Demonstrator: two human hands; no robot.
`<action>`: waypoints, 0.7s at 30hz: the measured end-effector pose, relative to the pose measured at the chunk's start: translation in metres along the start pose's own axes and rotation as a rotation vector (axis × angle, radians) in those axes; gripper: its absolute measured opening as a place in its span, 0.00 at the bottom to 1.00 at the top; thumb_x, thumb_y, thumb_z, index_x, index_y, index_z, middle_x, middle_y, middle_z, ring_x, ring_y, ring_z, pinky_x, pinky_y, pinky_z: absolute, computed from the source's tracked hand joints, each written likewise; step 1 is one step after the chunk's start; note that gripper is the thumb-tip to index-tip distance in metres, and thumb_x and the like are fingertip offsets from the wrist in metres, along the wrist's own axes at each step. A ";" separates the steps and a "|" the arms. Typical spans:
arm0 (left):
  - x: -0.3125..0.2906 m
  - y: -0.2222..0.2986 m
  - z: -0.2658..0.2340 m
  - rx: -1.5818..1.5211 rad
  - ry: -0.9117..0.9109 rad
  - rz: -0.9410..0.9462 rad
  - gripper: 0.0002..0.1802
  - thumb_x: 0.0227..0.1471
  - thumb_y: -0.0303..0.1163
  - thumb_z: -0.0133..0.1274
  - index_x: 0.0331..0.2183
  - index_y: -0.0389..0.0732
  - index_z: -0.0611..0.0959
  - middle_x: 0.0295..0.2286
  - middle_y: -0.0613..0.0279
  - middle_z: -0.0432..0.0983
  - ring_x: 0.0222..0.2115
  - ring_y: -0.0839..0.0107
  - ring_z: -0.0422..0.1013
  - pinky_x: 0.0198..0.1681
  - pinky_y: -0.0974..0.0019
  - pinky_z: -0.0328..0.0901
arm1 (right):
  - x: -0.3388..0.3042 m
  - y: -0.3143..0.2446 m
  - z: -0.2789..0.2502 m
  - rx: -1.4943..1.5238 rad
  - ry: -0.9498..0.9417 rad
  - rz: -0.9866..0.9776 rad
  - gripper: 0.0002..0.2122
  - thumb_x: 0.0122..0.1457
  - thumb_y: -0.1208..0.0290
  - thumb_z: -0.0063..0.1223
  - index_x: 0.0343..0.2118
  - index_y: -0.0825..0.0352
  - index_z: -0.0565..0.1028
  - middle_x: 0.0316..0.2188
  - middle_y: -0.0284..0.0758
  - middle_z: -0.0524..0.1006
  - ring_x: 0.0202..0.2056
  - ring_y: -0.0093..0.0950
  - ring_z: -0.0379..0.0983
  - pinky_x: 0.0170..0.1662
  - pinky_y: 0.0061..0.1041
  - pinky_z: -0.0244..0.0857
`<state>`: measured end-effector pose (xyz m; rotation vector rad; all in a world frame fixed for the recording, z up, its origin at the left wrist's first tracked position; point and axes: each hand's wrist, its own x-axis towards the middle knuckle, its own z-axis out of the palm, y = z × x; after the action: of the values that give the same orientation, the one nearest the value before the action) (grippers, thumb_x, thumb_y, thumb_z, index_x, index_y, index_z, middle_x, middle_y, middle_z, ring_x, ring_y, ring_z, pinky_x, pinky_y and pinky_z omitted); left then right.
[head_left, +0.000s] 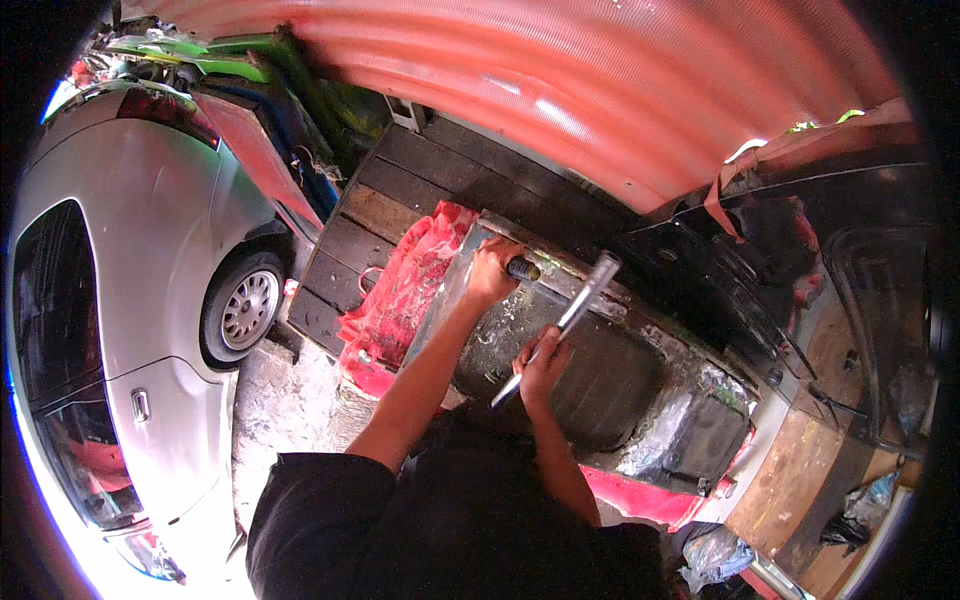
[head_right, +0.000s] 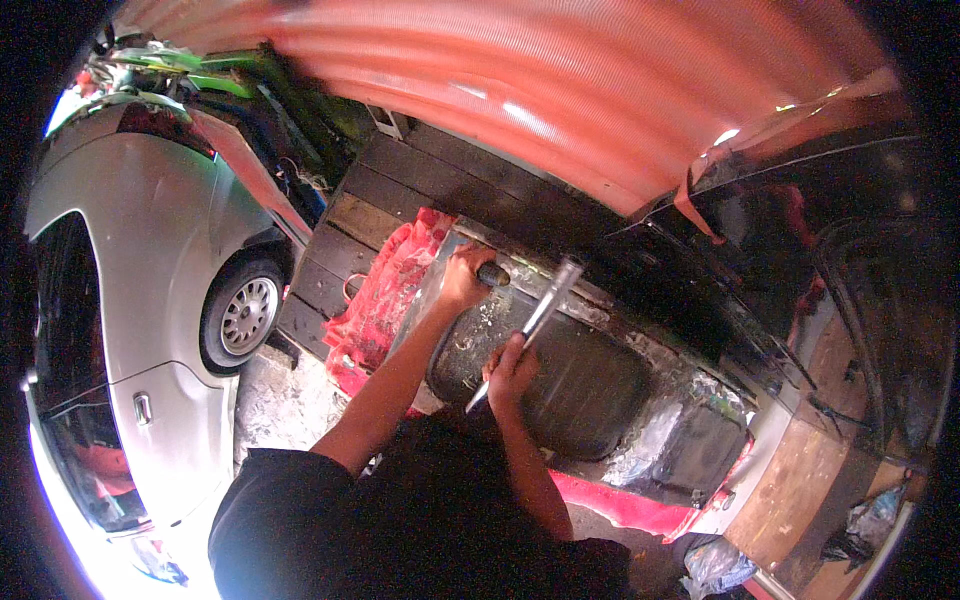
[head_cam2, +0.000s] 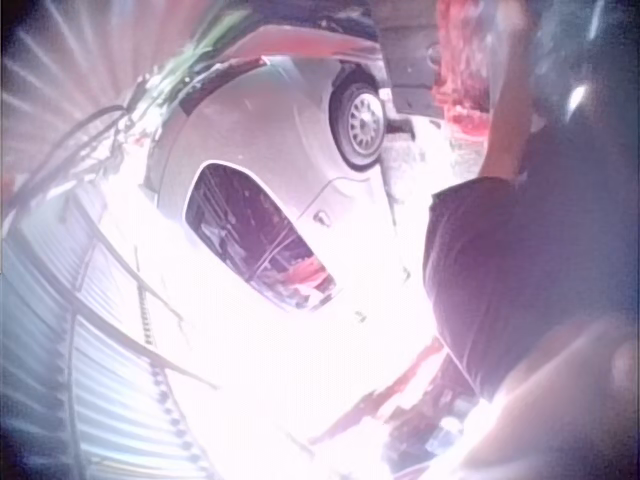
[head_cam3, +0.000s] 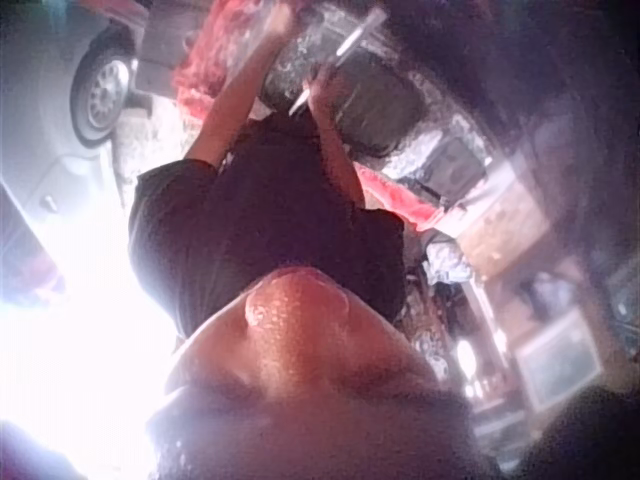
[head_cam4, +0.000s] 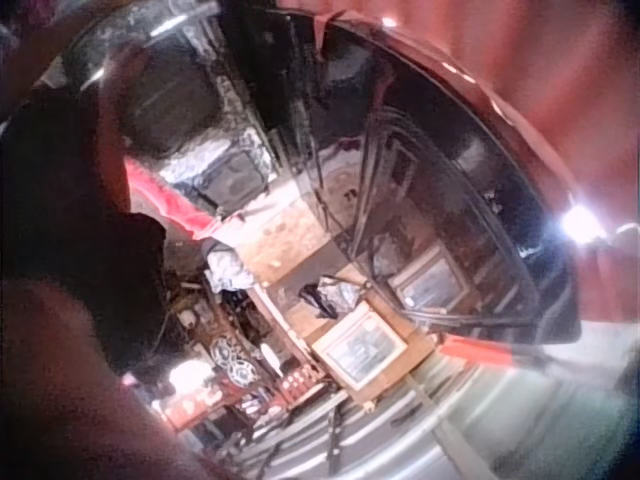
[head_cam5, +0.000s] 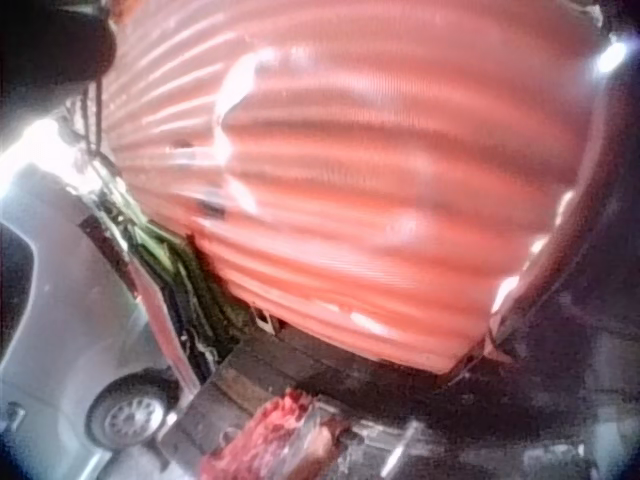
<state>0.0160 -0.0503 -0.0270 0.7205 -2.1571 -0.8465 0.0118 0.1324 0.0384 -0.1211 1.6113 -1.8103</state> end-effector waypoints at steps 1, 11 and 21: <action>0.000 0.002 -0.001 0.010 -0.043 -0.045 0.17 0.28 0.24 0.58 0.30 0.44 0.82 0.26 0.56 0.77 0.34 0.55 0.72 0.40 0.54 0.64 | 0.002 0.006 -0.004 0.051 -0.004 -0.038 0.16 0.67 0.56 0.40 0.26 0.62 0.60 0.10 0.28 0.62 0.08 0.21 0.58 0.10 0.23 0.52; -0.001 -0.009 -0.008 0.033 -0.033 -0.013 0.10 0.28 0.25 0.56 0.22 0.42 0.75 0.23 0.57 0.75 0.32 0.54 0.70 0.37 0.54 0.62 | 0.012 0.006 -0.012 0.030 0.093 0.048 0.18 0.65 0.50 0.40 0.28 0.62 0.61 0.10 0.28 0.60 0.07 0.20 0.53 0.09 0.22 0.49; 0.002 -0.004 -0.007 0.032 0.082 -0.010 0.11 0.29 0.24 0.56 0.24 0.42 0.77 0.24 0.59 0.76 0.33 0.57 0.71 0.39 0.53 0.63 | 0.007 0.027 -0.020 -0.139 0.001 0.198 0.20 0.62 0.46 0.44 0.28 0.59 0.61 0.09 0.27 0.58 0.06 0.19 0.54 0.08 0.23 0.49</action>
<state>0.0210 -0.0561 -0.0257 0.7692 -2.1000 -0.7754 0.0080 0.1460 0.0065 -0.0224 1.6864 -1.5488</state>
